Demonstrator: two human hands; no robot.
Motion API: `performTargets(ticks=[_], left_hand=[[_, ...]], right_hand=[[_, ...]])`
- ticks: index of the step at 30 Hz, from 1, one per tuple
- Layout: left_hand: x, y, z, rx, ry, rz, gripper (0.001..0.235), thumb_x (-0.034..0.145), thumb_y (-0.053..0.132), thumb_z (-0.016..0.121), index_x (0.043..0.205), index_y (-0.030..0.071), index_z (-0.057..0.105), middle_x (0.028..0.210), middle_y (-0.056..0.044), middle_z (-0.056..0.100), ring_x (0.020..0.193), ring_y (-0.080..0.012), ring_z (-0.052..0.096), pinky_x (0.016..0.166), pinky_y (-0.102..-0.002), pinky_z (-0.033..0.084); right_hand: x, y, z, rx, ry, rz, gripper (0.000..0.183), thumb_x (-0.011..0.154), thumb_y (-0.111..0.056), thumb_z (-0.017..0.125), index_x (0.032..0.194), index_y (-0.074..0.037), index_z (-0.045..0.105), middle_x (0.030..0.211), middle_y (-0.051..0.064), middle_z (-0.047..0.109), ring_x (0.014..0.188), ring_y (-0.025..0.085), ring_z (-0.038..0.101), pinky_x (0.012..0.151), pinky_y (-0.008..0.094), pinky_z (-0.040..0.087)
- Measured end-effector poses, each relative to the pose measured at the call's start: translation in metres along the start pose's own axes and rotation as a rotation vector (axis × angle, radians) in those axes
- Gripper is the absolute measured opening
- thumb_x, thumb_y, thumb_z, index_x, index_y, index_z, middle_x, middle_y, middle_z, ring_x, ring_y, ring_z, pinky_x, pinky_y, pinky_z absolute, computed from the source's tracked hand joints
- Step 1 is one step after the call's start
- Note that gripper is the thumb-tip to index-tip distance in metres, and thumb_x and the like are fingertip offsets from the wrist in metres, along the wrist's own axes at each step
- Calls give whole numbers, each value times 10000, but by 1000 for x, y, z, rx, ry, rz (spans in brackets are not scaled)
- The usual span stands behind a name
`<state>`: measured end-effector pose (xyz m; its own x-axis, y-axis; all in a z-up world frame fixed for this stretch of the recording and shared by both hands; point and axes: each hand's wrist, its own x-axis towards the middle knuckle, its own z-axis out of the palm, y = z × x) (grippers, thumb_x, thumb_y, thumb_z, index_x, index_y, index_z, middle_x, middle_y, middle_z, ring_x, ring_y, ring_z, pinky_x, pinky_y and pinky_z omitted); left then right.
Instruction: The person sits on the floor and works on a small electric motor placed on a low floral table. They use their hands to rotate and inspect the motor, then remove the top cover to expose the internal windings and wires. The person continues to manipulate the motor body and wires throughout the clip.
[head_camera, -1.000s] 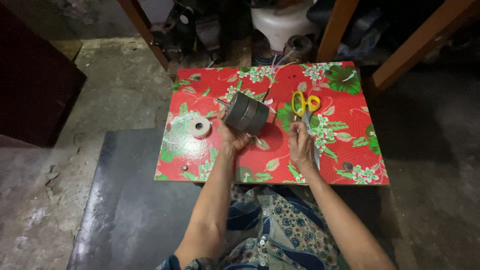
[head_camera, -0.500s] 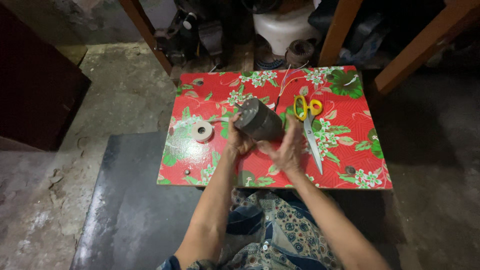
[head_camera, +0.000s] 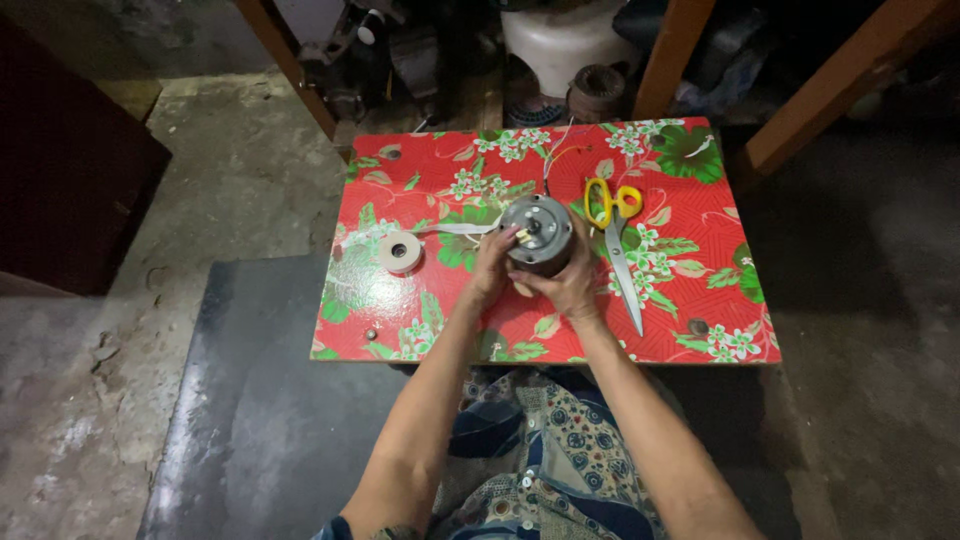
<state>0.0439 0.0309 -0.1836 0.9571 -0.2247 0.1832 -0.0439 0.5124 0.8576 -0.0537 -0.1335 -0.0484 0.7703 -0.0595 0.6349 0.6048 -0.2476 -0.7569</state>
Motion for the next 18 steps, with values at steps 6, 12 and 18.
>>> performTargets(ticks=[6, 12, 18], left_hand=[[5, -3, 22, 407, 53, 283, 567, 1045, 343, 538, 1402, -98, 552, 1409, -136, 600, 1315, -206, 550, 1118, -345, 406], [-17, 42, 66, 584, 96, 256, 639, 1048, 457, 490, 1381, -84, 563, 1261, -216, 701, 1167, -293, 644, 1037, -401, 480], [-11, 47, 30, 1006, 302, -101, 697, 1048, 592, 373, 1115, 6, 745, 1026, -252, 750, 997, -366, 724, 929, -439, 520]], right_hand=[[-5, 16, -12, 120, -31, 280, 997, 528, -254, 1009, 1365, -42, 510, 1278, 87, 678, 1186, 221, 666, 1045, 371, 545], [-5, 20, -15, 112, -2, 204, 1022, 500, -218, 1006, 1373, -36, 507, 1264, 89, 677, 1148, 221, 671, 1028, 366, 552], [-3, 22, -5, 54, -26, 63, 1043, 504, -209, 1029, 1387, -13, 509, 1311, 133, 610, 1242, 260, 611, 1090, 402, 501]])
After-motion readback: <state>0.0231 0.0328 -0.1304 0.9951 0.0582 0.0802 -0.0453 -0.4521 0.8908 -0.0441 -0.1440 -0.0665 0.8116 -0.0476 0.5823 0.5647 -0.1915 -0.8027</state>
